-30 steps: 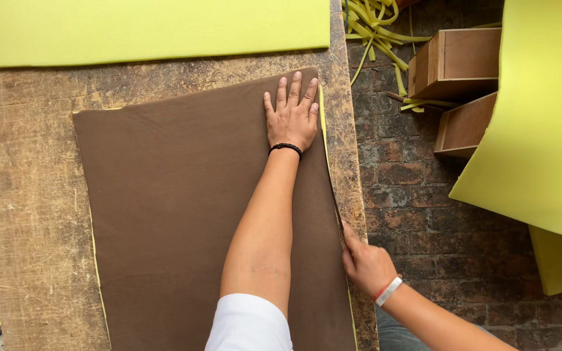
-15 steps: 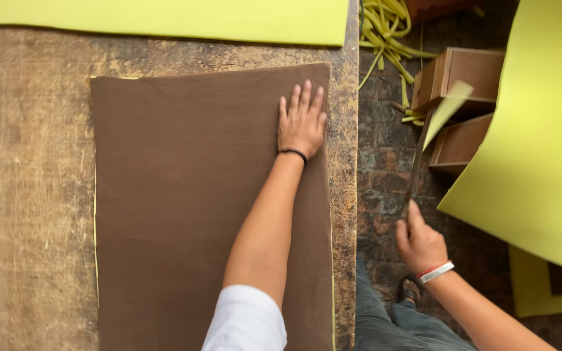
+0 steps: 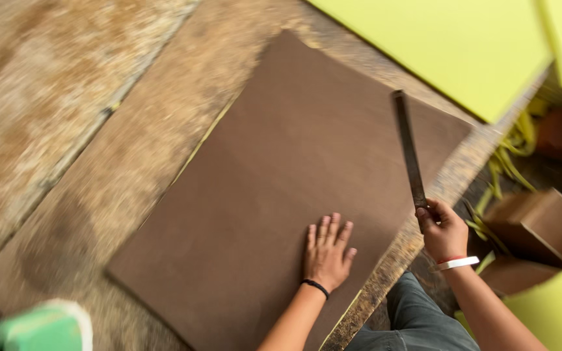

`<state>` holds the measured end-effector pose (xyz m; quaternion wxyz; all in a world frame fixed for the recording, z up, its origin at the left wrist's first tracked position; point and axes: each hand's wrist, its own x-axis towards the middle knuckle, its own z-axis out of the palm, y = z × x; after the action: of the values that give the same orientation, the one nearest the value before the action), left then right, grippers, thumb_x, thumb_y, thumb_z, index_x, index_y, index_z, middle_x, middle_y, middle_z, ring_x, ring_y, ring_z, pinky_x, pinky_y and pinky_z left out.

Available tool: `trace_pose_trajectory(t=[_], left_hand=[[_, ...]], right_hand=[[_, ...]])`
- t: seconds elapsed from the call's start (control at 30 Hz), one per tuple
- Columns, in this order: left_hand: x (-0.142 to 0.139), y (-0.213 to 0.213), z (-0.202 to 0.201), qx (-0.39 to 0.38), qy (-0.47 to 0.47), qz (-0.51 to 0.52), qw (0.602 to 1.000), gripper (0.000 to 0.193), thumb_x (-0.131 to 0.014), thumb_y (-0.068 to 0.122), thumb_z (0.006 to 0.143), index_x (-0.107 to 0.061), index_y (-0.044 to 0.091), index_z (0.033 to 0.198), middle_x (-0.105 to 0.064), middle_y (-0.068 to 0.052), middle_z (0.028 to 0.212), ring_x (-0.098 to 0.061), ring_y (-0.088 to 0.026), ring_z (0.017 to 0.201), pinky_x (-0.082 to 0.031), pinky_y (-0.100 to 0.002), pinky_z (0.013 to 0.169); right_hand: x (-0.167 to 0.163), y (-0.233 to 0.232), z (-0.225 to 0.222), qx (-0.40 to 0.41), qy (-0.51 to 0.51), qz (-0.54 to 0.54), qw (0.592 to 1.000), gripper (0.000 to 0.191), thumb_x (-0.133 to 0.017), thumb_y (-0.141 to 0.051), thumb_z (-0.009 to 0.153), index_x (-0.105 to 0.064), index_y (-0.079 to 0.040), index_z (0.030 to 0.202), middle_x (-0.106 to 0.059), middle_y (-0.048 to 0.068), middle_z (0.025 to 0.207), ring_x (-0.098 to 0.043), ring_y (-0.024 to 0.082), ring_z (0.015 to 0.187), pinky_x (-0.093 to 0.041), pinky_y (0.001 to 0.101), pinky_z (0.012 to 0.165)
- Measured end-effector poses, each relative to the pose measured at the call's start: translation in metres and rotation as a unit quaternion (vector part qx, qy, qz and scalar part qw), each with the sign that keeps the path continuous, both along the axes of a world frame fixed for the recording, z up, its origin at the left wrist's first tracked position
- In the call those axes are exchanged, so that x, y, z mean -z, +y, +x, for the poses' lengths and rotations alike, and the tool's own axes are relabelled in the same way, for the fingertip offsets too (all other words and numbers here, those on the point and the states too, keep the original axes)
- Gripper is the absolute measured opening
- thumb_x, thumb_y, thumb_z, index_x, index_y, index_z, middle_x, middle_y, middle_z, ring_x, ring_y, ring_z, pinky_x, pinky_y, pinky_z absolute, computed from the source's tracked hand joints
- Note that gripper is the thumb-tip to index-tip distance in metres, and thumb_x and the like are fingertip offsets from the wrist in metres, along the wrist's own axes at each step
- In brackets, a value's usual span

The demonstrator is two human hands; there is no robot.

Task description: The person lays a brown fabric sheet over a yellow foam sheet on the workbench, aligns it, and trims the fabric edge with a long knife. They then lift the fabric, spray adhesive onto the foam with a spray gun, press the fabric back down over the foam, smooth it by hand, and carry the covered foam sheet to a stack of finished pieces.

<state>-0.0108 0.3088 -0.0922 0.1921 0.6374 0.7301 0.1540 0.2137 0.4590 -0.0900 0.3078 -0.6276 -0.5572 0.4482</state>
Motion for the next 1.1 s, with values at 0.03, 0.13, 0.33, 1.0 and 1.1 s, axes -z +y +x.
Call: trace_pose_trajectory(t=[0.03, 0.13, 0.33, 1.0, 1.1], left_hand=[[0.0, -0.006, -0.02, -0.067, 0.029, -0.009, 0.997, 0.066, -0.051, 0.045, 0.1, -0.038, 0.018, 0.159, -0.024, -0.015, 0.169, -0.021, -0.035, 0.154, -0.009, -0.058, 0.123], [-0.002, -0.023, -0.077, -0.272, 0.084, -0.052, 0.957, 0.072, -0.054, 0.051, 0.096, -0.033, 0.021, 0.159, -0.018, -0.016, 0.167, -0.017, -0.036, 0.153, -0.005, -0.063, 0.12], [-0.003, -0.002, -0.16, -0.531, 0.083, -0.138, 0.832, 0.075, -0.048, 0.059, 0.096, -0.026, 0.028, 0.161, -0.013, -0.01, 0.17, -0.011, -0.033, 0.156, -0.003, -0.064, 0.121], [0.015, 0.052, -0.348, -0.614, 0.061, -0.132, 0.776, 0.087, -0.045, 0.063, 0.095, -0.018, 0.016, 0.163, -0.013, -0.009, 0.171, -0.008, -0.03, 0.158, -0.001, -0.059, 0.124], [0.014, 0.051, -0.349, -0.616, 0.067, -0.123, 0.775, 0.088, -0.046, 0.063, 0.094, -0.018, 0.016, 0.163, -0.014, -0.009, 0.171, -0.008, -0.03, 0.157, -0.001, -0.059, 0.123]], right_hand=[[-0.001, 0.025, -0.017, -0.03, 0.041, -0.037, 0.998, 0.02, -0.072, -0.009, 0.098, -0.073, 0.002, 0.114, -0.067, 0.003, 0.082, -0.057, 0.01, 0.07, -0.047, 0.0265, 0.061], [-0.001, 0.08, -0.08, -0.112, 0.068, -0.104, 0.986, 0.019, -0.072, -0.009, 0.097, -0.073, 0.002, 0.111, -0.069, 0.002, 0.081, -0.057, 0.009, 0.067, -0.047, 0.0268, 0.058], [-0.02, 0.177, -0.225, -0.394, -0.082, 0.086, 0.911, 0.013, -0.075, -0.014, 0.093, -0.078, -0.007, 0.104, -0.071, 0.006, 0.085, -0.063, 0.016, 0.07, -0.051, 0.0321, 0.064], [-0.01, 0.145, -0.62, -0.68, -0.146, 0.45, 0.561, 0.016, -0.07, -0.018, 0.093, -0.08, -0.027, 0.1, -0.07, -0.004, 0.1, -0.067, 0.019, 0.097, -0.058, 0.0377, 0.075], [0.0, 0.128, -0.635, -0.701, -0.133, 0.458, 0.53, 0.018, -0.069, -0.016, 0.093, -0.08, -0.027, 0.101, -0.071, -0.005, 0.1, -0.068, 0.018, 0.099, -0.058, 0.0363, 0.076]])
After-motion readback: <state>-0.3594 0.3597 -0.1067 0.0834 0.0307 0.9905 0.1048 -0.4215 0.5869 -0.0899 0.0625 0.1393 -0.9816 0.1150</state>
